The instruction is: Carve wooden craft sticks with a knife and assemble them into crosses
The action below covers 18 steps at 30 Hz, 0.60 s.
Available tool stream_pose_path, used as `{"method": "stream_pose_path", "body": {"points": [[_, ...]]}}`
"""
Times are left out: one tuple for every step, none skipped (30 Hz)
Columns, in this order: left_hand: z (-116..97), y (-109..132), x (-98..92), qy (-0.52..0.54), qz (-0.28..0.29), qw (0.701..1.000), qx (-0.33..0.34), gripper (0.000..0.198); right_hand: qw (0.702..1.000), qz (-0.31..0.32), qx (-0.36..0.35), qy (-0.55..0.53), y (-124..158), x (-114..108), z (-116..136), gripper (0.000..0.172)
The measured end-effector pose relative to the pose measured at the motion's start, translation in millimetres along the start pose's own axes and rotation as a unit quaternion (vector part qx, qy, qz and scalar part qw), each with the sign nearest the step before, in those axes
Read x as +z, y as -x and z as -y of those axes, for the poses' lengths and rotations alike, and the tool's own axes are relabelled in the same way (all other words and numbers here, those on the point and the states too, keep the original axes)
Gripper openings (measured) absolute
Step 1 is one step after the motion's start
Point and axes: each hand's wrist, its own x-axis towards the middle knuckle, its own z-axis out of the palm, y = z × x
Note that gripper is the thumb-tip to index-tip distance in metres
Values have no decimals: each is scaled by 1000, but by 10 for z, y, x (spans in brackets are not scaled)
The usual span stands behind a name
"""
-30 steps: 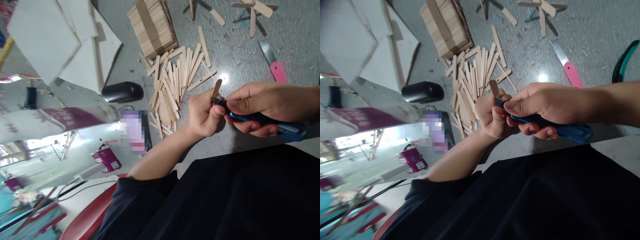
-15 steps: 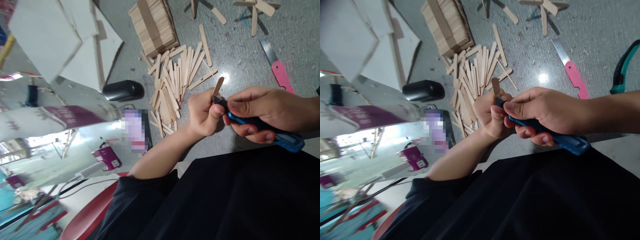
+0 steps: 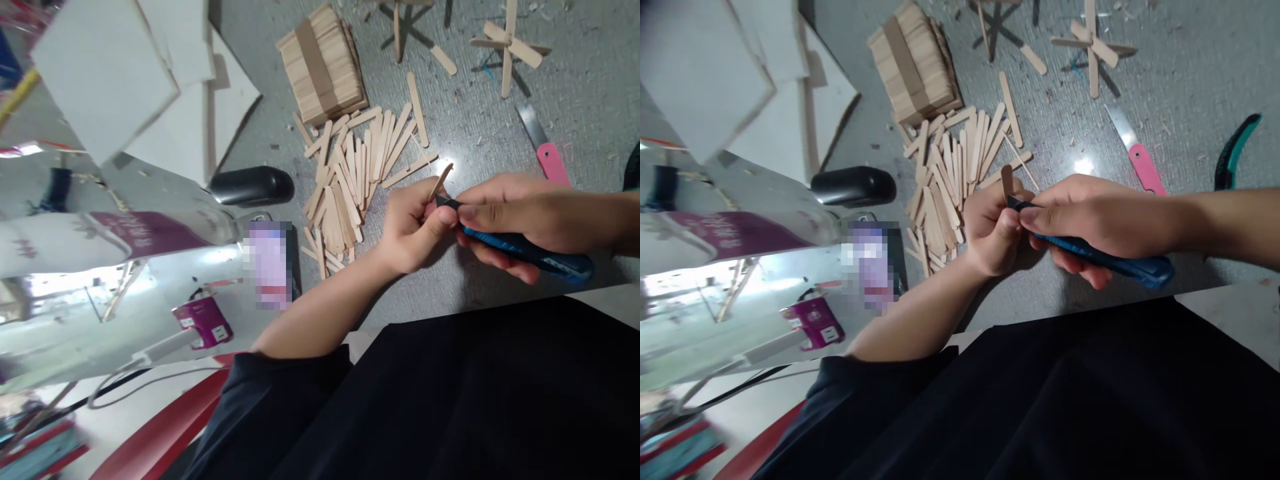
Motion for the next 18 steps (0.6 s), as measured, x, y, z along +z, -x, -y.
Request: {"method": "stream_pose_path", "body": {"points": [[-2,-3,-11,1,9,1000,-2,60,1000,-8,0,17,-1,-16,3,50],[-9,-6,-21,-8,15,1000,1,62,999,-14,1,31,2,-27,12,49],[-20,-10,-32,-29,18,999,9,65,999,-19,5,44,9,-35,26,49],[-34,-15,-45,-55,20,998,23,66,998,-22,11,56,19,-40,44,48],[-49,-20,-59,-83,19,995,41,67,997,-25,16,67,31,-43,64,48],[-63,-26,-76,-109,17,992,63,66,996,-25,21,79,43,-46,82,47],[-74,-31,-94,-131,16,988,82,63,995,-25,24,88,54,-48,99,47],[-82,-35,-113,-146,14,985,95,59,995,-23,27,96,62,-51,113,46],[-86,-38,-131,-155,12,983,98,54,994,-24,28,102,67,-53,123,45],[-86,-40,-147,-159,12,983,93,49,994,-28,30,106,68,-55,129,43],[-82,-40,-158,-159,14,984,82,44,993,-34,32,109,64,-56,133,41],[-76,-39,-163,-153,14,986,73,39,992,-44,35,112,58,-55,136,39],[-69,-37,-163,-144,11,987,64,36,991,-54,40,116,50,-52,139,37],[-63,-33,-157,-134,6,989,59,33,990,-65,46,120,42,-48,142,36],[-58,-27,-145,-127,-4,991,52,32,988,-77,49,122,37,-41,147,36],[-56,-20,-130,-124,-17,991,41,32,987,-89,49,122,35,-32,153,37],[-56,-12,-112,-127,-32,991,23,33,986,-103,43,121,38,-21,160,39],[-57,-3,-94,-132,-49,990,0,34,985,-120,30,124,46,-9,168,40]]}}
